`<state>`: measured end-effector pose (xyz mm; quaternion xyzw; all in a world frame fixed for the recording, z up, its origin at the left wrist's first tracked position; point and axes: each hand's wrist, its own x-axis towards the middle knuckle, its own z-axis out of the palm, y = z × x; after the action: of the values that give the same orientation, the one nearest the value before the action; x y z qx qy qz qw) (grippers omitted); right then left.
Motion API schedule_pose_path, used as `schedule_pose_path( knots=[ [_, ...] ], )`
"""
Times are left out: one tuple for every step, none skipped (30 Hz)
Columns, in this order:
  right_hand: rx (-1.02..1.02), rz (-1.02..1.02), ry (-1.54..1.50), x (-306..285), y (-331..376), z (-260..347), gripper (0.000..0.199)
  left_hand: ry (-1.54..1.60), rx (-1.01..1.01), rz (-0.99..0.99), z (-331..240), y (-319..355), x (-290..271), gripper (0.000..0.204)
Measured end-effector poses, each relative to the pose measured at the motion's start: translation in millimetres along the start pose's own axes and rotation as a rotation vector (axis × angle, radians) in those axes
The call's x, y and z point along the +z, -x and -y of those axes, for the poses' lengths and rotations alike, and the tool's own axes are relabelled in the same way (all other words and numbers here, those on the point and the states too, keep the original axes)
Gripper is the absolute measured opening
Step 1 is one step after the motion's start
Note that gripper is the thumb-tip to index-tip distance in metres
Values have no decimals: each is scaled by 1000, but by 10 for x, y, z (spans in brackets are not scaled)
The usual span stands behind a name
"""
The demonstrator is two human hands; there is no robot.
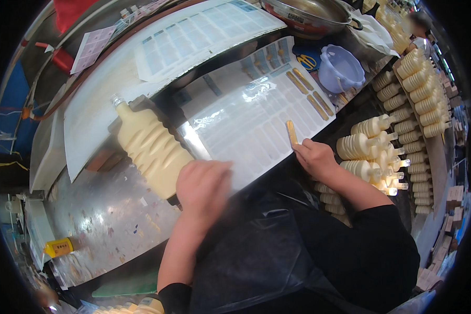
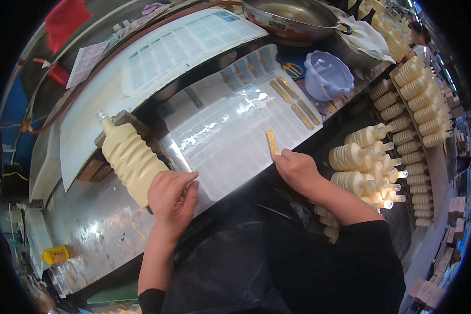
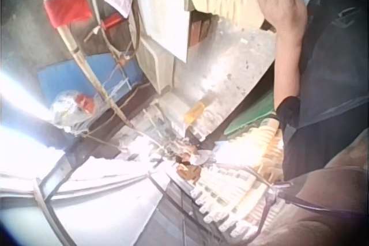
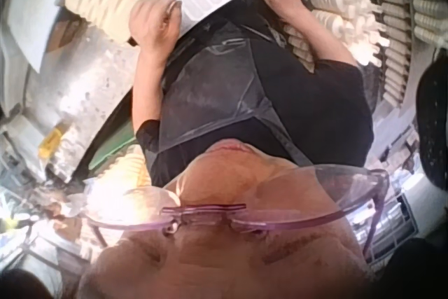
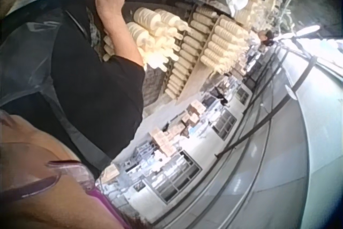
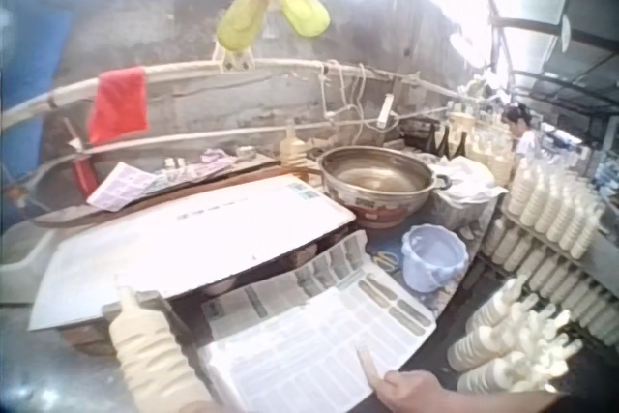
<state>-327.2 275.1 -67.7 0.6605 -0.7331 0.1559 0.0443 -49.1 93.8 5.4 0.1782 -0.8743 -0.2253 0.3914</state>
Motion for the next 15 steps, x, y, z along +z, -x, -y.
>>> schedule_pose_path(
  knots=[
    [6,-20,-88,-29,-15,-4,23,22,-12,10,-16,-24,15,23],
    [117,29,-250,-76,-74,33,20,44,-26,15,-32,-48,40,23],
    [261,107,-479,-125,-155,87,21,42,-45,17,-54,-81,71,25],
    [405,191,-706,-176,-263,156,23,41,-65,18,-77,-122,108,26],
    [549,281,-934,-232,-378,249,25,36,-88,19,-97,-154,146,28],
    [695,394,-1162,-343,-522,398,33,-1,-81,30,-111,-178,173,34],
    [683,412,-1279,-443,-633,548,35,-66,-68,17,-131,-206,200,35],
    [669,435,-1400,-539,-733,706,36,-135,-57,8,-160,-234,206,36],
    [653,461,-1522,-631,-836,848,38,-208,-48,-2,-170,-249,199,37],
    [602,497,-1548,-715,-935,966,43,-266,-42,-1,-148,-244,185,37],
    [557,513,-1548,-749,-1011,1053,43,-321,-46,-33,-125,-234,150,36],
    [512,529,-1548,-768,-1072,1137,43,-376,-51,-65,-100,-218,107,35],
    [466,546,-1549,-774,-1126,1213,43,-433,-56,-97,-81,-198,54,34],
    [450,549,-1550,-774,-1175,1277,44,-427,-74,-126,-68,-182,-3,29],
    [415,539,-1490,-754,-1229,1325,44,-419,-88,-158,-61,-167,-76,27]
  ],
)
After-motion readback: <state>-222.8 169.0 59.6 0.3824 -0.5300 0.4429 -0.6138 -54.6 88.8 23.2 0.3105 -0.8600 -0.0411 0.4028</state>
